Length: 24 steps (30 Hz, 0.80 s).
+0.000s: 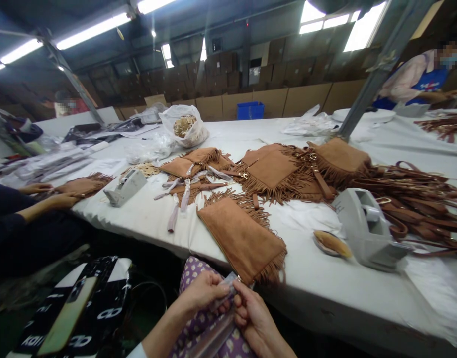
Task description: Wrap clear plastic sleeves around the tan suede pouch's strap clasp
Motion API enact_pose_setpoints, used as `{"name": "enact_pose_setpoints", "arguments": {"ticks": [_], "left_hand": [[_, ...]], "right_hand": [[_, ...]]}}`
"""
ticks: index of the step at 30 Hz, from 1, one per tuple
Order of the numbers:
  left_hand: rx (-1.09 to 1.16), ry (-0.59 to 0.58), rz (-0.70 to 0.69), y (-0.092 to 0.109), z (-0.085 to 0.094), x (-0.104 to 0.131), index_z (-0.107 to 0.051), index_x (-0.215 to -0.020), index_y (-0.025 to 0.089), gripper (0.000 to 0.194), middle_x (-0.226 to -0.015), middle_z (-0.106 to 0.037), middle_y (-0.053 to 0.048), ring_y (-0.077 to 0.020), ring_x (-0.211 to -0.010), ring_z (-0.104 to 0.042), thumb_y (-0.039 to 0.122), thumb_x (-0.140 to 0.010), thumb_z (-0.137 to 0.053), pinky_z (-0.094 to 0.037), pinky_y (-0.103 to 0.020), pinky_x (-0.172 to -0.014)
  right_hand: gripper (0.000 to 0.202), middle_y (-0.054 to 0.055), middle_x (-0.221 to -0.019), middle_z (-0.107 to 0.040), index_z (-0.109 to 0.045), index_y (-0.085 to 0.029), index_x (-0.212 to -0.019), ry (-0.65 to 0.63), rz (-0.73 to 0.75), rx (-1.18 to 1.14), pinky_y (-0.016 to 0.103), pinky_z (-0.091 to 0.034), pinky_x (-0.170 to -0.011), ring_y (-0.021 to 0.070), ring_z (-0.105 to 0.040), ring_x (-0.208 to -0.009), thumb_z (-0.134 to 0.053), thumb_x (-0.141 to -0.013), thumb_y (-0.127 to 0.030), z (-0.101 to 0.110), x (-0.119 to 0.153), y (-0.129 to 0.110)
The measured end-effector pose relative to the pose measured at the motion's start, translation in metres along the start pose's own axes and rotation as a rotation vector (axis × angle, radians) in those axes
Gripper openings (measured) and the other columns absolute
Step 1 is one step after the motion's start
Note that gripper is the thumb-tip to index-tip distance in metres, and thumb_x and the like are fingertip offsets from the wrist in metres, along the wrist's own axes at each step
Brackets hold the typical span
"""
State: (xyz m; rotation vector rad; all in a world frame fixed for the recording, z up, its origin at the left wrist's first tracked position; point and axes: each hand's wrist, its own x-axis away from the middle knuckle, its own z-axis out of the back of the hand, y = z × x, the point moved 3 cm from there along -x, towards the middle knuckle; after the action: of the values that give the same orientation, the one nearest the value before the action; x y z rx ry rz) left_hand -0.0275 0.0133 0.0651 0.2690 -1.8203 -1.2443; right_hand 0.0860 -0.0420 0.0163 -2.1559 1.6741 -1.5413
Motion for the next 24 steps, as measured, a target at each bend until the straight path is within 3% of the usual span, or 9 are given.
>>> {"name": "enact_pose_setpoints", "arguments": {"ticks": [7, 11, 14, 17, 21, 24], "left_hand": [[0.08, 0.154, 0.037, -0.015, -0.006, -0.011, -0.061, -0.056, 0.013, 0.053, -0.045, -0.06, -0.002, -0.0093, -0.038, -0.047, 0.065, -0.053, -0.069, -0.028, -0.021, -0.04], [0.128, 0.122, 0.055, -0.015, -0.009, -0.009, -0.061, -0.055, 0.012, 0.047, -0.048, -0.062, -0.003, -0.0101, -0.04, -0.051, 0.058, -0.054, -0.072, -0.031, -0.02, -0.04], [0.189, 0.118, 0.036, -0.013, -0.005, -0.01, -0.059, -0.057, 0.014, 0.041, -0.05, -0.065, -0.004, -0.0105, -0.041, -0.052, 0.052, -0.055, -0.075, -0.033, -0.02, -0.041], [0.268, 0.15, 0.024, -0.012, 0.001, -0.01, -0.061, -0.064, 0.014, 0.043, -0.05, -0.064, -0.002, -0.0092, -0.042, -0.051, 0.056, -0.062, -0.072, -0.035, -0.018, -0.042], [0.332, 0.031, 0.11, -0.015, -0.004, -0.004, -0.068, -0.082, 0.01, 0.053, -0.068, -0.069, -0.007, -0.0096, -0.052, -0.059, 0.062, -0.074, -0.061, -0.045, -0.019, -0.05], [0.327, 0.016, 0.102, -0.022, -0.007, -0.003, -0.067, -0.08, 0.01, 0.041, -0.068, -0.068, -0.005, -0.0058, -0.045, -0.054, 0.05, -0.07, -0.072, -0.037, -0.015, -0.042]], "right_hand": [[0.061, 0.003, -0.046, -0.055, -0.052, -0.012, -0.051, -0.041, 0.035, 0.168, 0.016, -0.016, -0.032, 0.0012, -0.032, -0.031, -0.063, -0.064, -0.071, 0.002, 0.005, -0.004], [0.055, 0.004, -0.045, -0.057, -0.049, -0.014, -0.05, -0.092, 0.028, 0.194, 0.016, -0.016, -0.033, 0.0034, -0.038, -0.033, -0.074, -0.057, -0.063, 0.001, 0.005, -0.006], [0.055, -0.002, -0.04, -0.049, -0.045, -0.016, -0.048, -0.091, 0.031, 0.144, 0.016, -0.014, -0.034, 0.0014, -0.031, -0.032, -0.078, -0.052, -0.059, 0.001, 0.002, -0.005], [0.055, -0.009, -0.039, -0.04, -0.045, -0.017, -0.051, -0.046, 0.042, 0.055, 0.017, -0.014, -0.033, -0.0002, -0.024, -0.032, -0.083, -0.045, -0.055, 0.002, -0.001, -0.003], [0.053, -0.01, -0.041, -0.039, -0.046, -0.017, -0.055, -0.051, 0.027, 0.016, 0.017, -0.015, -0.034, -0.0004, -0.024, -0.034, -0.084, -0.046, -0.053, 0.003, -0.004, 0.001], [0.054, -0.01, -0.041, -0.039, -0.045, -0.017, -0.055, -0.08, 0.015, 0.028, 0.016, -0.013, -0.034, -0.0006, -0.022, -0.034, -0.084, -0.047, -0.053, 0.003, -0.006, 0.001]]}}
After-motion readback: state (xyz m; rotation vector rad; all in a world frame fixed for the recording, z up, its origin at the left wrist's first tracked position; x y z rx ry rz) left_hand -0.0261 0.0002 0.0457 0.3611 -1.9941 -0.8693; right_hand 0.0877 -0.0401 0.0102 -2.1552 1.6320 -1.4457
